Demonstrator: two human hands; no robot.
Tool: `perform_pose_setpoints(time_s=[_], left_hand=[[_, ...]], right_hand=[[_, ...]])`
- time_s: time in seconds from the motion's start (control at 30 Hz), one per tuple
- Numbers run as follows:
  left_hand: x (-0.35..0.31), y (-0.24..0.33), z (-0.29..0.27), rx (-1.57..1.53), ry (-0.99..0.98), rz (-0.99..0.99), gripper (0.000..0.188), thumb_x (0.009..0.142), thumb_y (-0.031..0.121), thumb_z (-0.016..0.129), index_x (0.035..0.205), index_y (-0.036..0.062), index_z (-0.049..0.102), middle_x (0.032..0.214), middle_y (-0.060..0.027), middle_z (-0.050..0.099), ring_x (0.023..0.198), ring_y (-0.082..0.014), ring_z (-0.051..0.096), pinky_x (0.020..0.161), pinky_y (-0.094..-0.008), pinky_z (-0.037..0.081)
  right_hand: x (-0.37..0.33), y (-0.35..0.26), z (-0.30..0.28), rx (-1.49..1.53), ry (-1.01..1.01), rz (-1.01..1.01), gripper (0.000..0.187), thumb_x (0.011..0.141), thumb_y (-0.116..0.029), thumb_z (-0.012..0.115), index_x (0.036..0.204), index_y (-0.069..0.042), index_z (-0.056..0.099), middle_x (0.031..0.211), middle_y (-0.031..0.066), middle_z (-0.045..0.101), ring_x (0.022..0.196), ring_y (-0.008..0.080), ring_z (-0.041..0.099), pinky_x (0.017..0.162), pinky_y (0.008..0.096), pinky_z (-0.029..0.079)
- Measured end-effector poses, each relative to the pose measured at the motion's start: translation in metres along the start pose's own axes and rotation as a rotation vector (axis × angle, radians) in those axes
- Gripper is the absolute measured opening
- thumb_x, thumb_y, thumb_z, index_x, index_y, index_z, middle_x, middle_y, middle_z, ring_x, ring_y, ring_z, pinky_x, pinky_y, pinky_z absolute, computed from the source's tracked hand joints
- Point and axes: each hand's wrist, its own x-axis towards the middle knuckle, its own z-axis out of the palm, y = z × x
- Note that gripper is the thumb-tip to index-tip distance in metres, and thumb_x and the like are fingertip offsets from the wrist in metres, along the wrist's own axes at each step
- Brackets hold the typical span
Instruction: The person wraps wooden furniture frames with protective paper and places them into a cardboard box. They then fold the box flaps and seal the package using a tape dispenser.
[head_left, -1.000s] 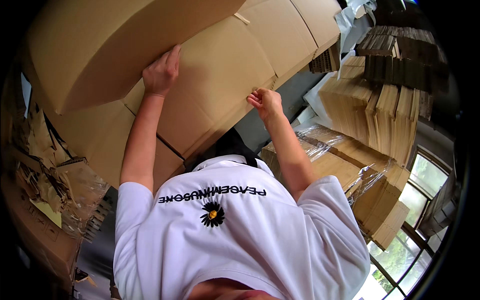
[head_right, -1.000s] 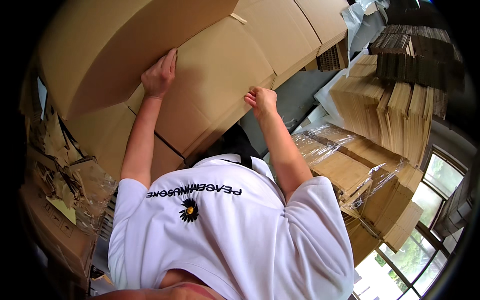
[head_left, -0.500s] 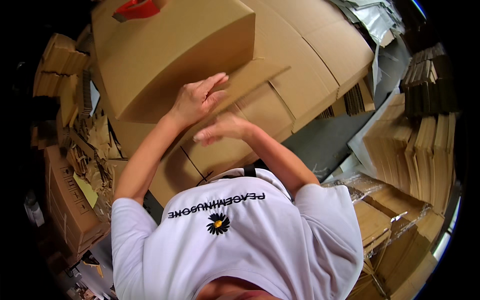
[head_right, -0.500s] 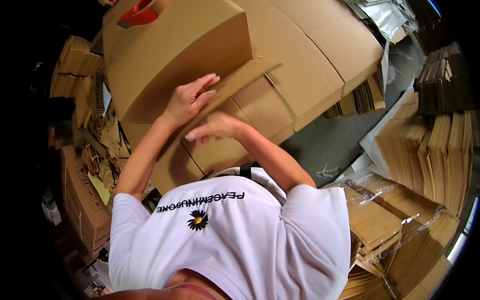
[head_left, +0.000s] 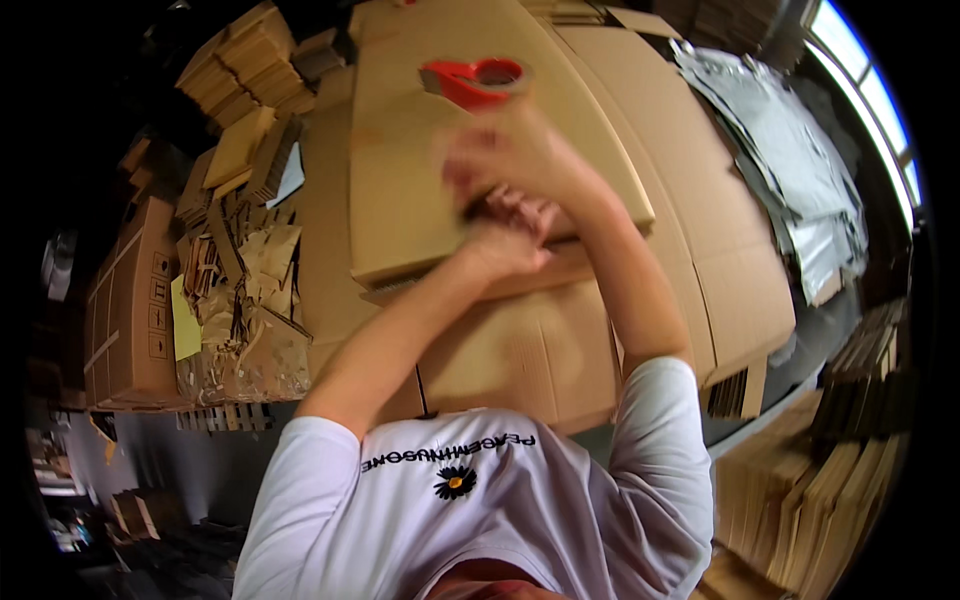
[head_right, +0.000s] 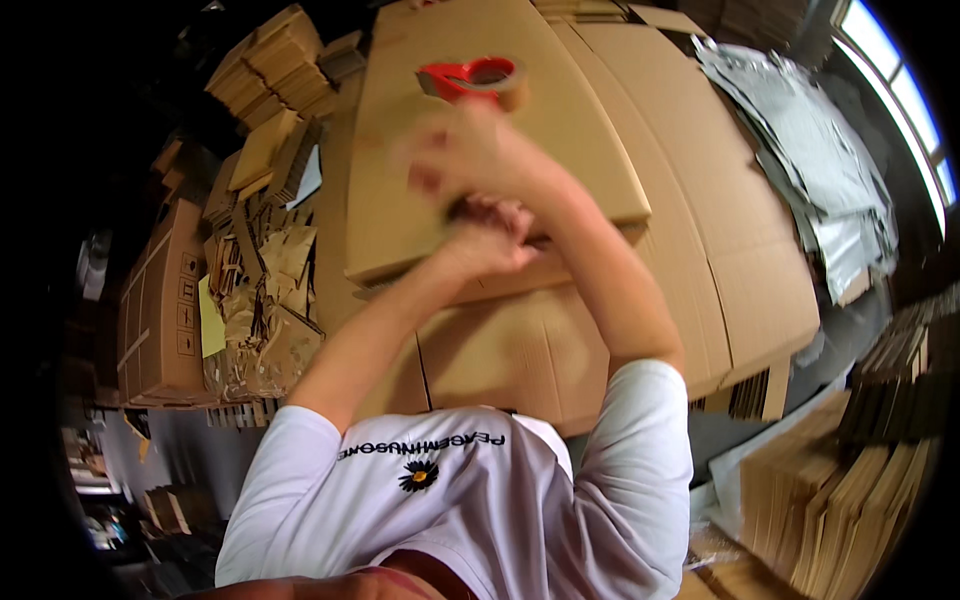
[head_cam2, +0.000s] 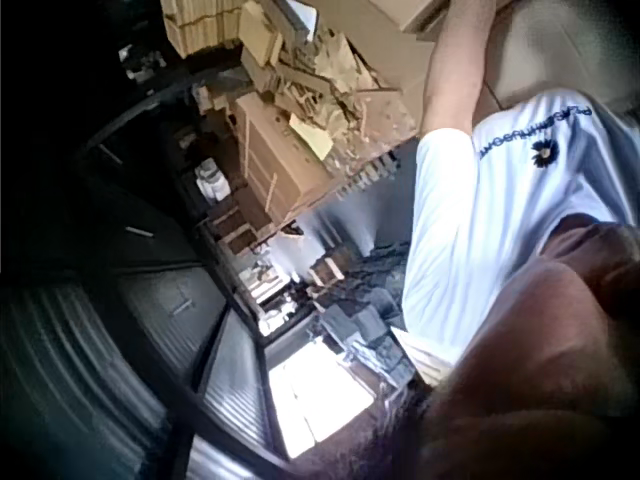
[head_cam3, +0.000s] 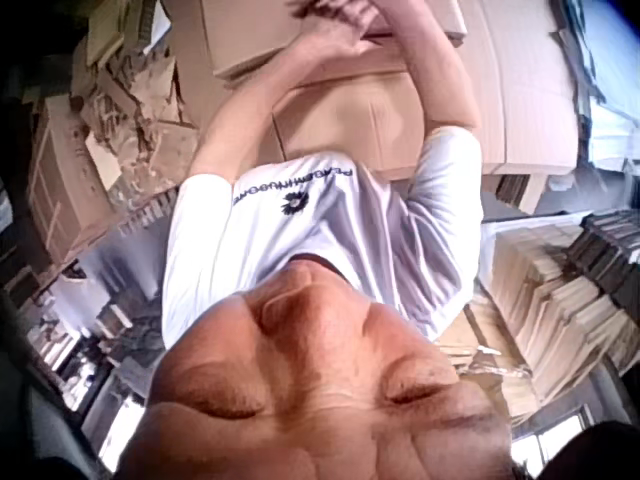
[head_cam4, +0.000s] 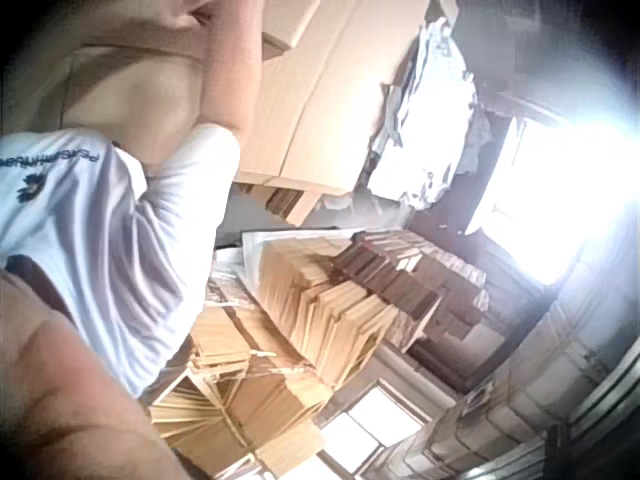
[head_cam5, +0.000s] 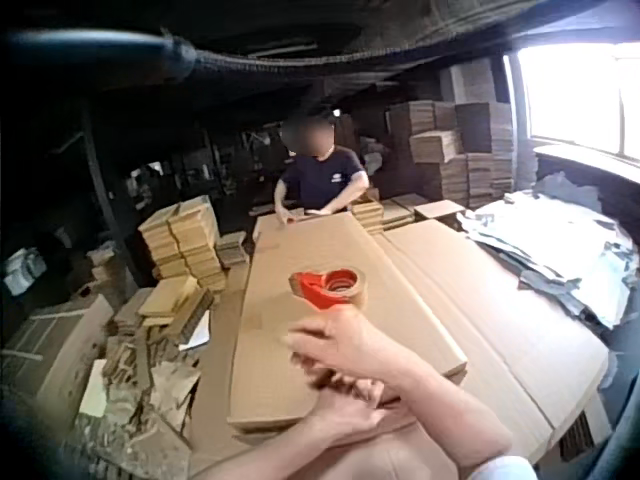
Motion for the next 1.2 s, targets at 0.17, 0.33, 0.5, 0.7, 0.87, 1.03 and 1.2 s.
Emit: perform_pose_setpoints(time_s=[0.17,0.33,0.5,0.7,0.87,1.03,1.2], left_hand=[[0.005,0.000,-0.003,-0.006,0.106,0.069,0.075,0.071,0.043,0.079,0.128,-0.0010,0.057,0.136,-0.0172,0.053,0.136,-0.0443,0.036,0.113,-0.0593,0.028],[0.001,-0.007,0.017,0.095,0.130,0.030,0.088,0.076,0.053,0.074,0.143,0.0037,0.044,0.150,-0.0146,0.041,0.142,-0.0450,0.026,0.108,-0.0687,0.028],[0.005,0.009,0.018,0.139,0.054,-0.166,0.098,0.078,0.054,0.073,0.150,0.0032,0.031,0.156,-0.0149,0.030,0.141,-0.0462,0.028,0.108,-0.0701,0.026],[0.024,0.039,-0.012,-0.060,0.004,-0.323,0.090,0.077,0.039,0.077,0.149,0.0069,0.034,0.157,-0.0145,0.030,0.143,-0.0416,0.029,0.117,-0.0549,0.022],[0.016,0.044,-0.018,-0.109,0.095,-0.305,0.102,0.074,0.040,0.080,0.154,0.0101,0.025,0.162,-0.0113,0.018,0.146,-0.0400,0.020,0.118,-0.0576,0.017],[0.017,0.052,-0.008,-0.046,0.141,-0.213,0.090,0.075,0.038,0.079,0.152,0.0218,0.035,0.164,-0.0069,0.010,0.148,-0.0433,0.010,0.115,-0.0663,0.014],[0.020,0.030,0.026,0.194,0.358,0.368,0.061,0.083,0.024,0.064,0.143,0.0211,0.050,0.160,-0.0039,0.026,0.147,-0.0401,0.020,0.115,-0.0672,0.016]], right_hand=[[0.129,0.097,0.019,-0.683,0.098,0.347,0.042,0.085,-0.029,0.067,0.108,0.005,0.062,0.084,0.0134,0.071,0.089,0.0222,0.070,0.076,0.0390,0.056],[0.097,0.141,0.002,-0.582,0.282,0.262,0.057,0.083,-0.046,0.068,0.121,-0.003,0.060,0.095,0.0176,0.072,0.077,0.0302,0.072,0.065,0.0377,0.057],[-0.100,0.008,-0.090,0.069,0.487,0.235,0.066,0.075,-0.028,0.074,0.133,-0.004,0.054,0.101,0.0055,0.066,0.090,0.0147,0.061,0.082,0.0282,0.049],[-0.174,0.013,-0.080,0.278,0.179,0.672,0.050,0.077,-0.025,0.070,0.122,-0.003,0.064,0.093,0.0042,0.068,0.084,0.0130,0.061,0.077,0.0275,0.050],[-0.122,0.002,-0.080,-0.083,-0.231,0.893,0.034,0.078,-0.031,0.067,0.095,-0.003,0.075,0.082,0.0051,0.069,0.070,0.0155,0.062,0.062,0.0308,0.051],[-0.161,0.007,-0.065,-0.009,-0.272,1.049,0.042,0.075,-0.037,0.069,0.098,-0.003,0.075,0.085,0.0076,0.071,0.074,0.0183,0.065,0.067,0.0325,0.052],[-0.179,0.012,-0.009,-0.154,-0.308,0.844,0.040,0.077,-0.035,0.067,0.108,-0.011,0.072,0.094,0.0147,0.072,0.085,0.0227,0.067,0.077,0.0365,0.051]])
